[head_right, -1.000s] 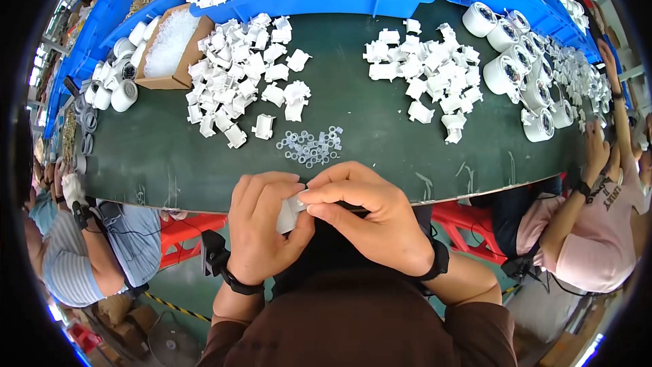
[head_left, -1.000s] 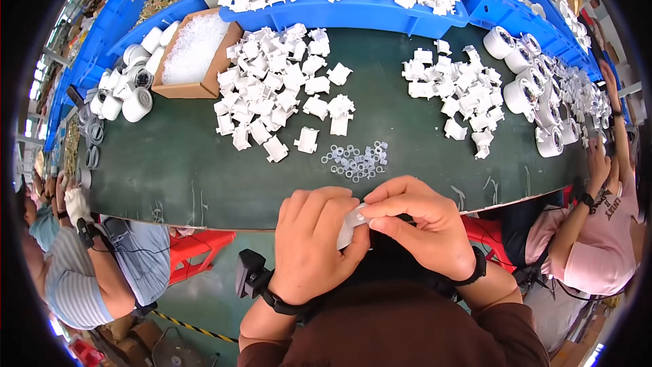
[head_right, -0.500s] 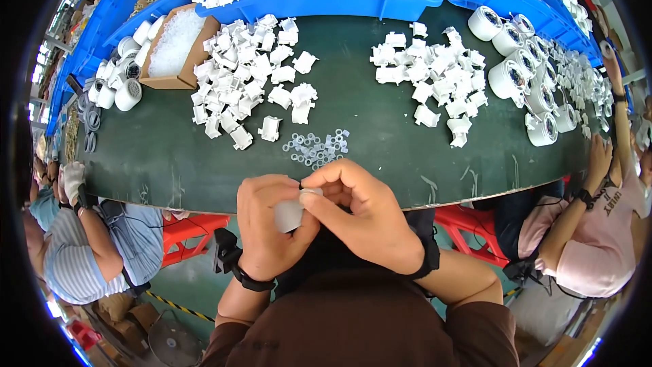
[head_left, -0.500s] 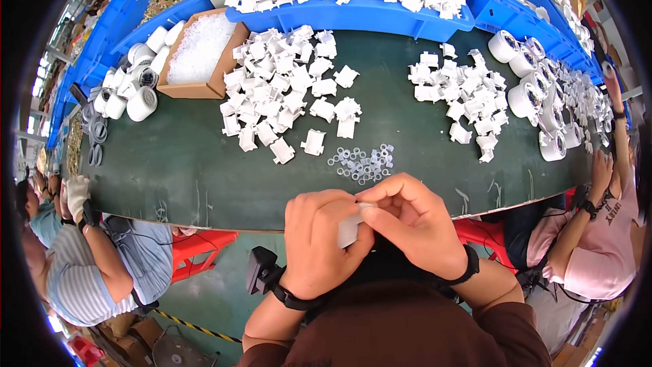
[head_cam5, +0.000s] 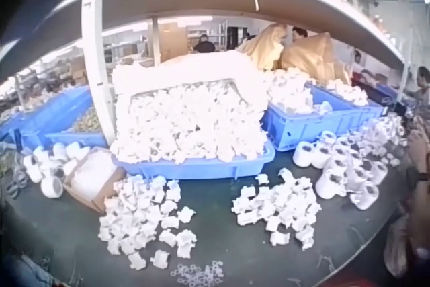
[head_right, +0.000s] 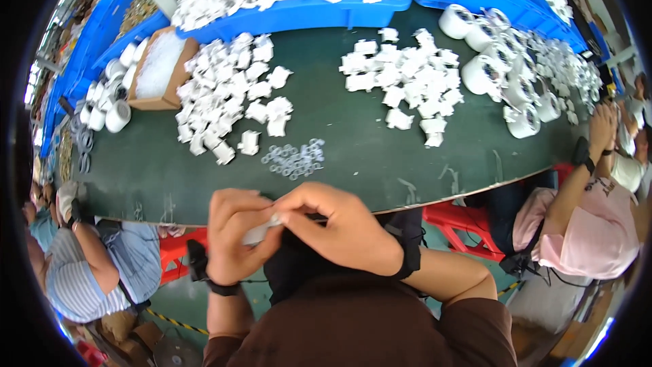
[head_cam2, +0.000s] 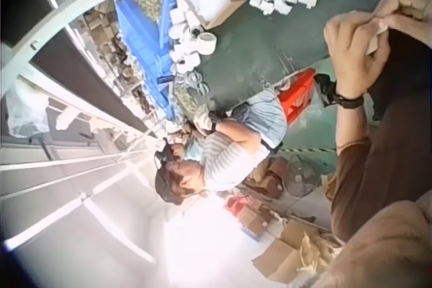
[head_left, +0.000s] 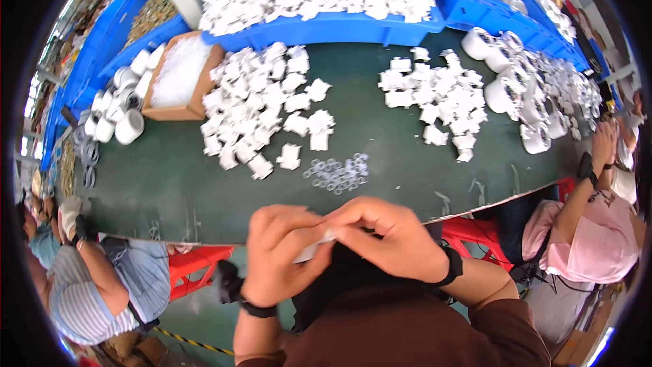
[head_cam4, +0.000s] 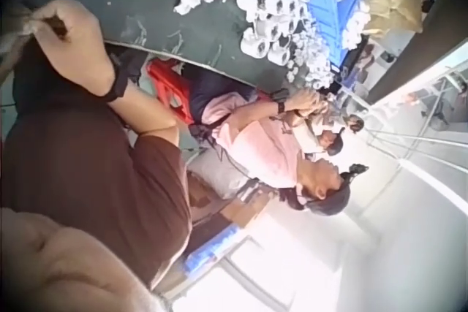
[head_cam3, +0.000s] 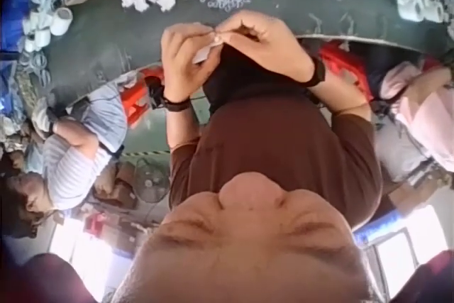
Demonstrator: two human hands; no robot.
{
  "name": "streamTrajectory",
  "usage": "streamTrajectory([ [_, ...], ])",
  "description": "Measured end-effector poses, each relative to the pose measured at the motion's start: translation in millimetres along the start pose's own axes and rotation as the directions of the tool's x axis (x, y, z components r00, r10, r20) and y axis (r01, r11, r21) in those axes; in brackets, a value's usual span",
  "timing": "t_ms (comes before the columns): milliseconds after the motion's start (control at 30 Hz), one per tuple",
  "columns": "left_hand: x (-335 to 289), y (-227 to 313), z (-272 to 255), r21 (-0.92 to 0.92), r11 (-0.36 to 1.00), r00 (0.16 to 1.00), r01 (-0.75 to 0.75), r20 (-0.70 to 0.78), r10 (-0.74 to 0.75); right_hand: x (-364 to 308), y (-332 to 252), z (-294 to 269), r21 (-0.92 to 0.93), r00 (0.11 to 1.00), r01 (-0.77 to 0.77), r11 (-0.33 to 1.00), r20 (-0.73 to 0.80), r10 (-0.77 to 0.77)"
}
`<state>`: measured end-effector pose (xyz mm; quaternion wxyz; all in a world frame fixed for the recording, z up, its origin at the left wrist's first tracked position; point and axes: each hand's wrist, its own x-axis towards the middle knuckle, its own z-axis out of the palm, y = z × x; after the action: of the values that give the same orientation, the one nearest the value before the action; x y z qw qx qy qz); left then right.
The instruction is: The person picks up a white plastic component and a small white ring, fits the ring onto the component, and then presses a second white plastic piece onto the assembly. They repeat this process multiple times, occasionally placing the completed assemblies into white camera housings.
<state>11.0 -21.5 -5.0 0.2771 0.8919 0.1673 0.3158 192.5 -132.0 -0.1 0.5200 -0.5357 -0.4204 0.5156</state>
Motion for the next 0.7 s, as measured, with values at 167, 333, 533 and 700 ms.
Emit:
streamTrajectory([
  [167,-31.0,-30.4,-58.0,0.618,0.768,0.985,0.170,-0.126,-0.116,-6.7,-23.8,-48.4,-0.791,0.814,0.240,0.562,-0.152,-0.561],
  [333,-46.4,-41.2,-69.8,0.620,0.621,0.863,0.479,-0.462,-0.204,-7.8,-38.2,-137.7,-0.971,0.699,-0.178,0.158,-0.237,-0.675],
  [533,-23.1,-9.8,-16.0,0.444,0.797,0.902,0.410,-0.325,-0.283,-7.1,-15.5,-251.8,-0.822,0.626,-0.570,0.015,-0.446,-0.640],
  [700,-20.4,6.7,4.1,0.296,0.877,0.917,0.379,-0.243,-0.315,-9.0,-19.8,-243.8,-0.860,0.680,-0.508,0.047,-0.433,-0.592],
])
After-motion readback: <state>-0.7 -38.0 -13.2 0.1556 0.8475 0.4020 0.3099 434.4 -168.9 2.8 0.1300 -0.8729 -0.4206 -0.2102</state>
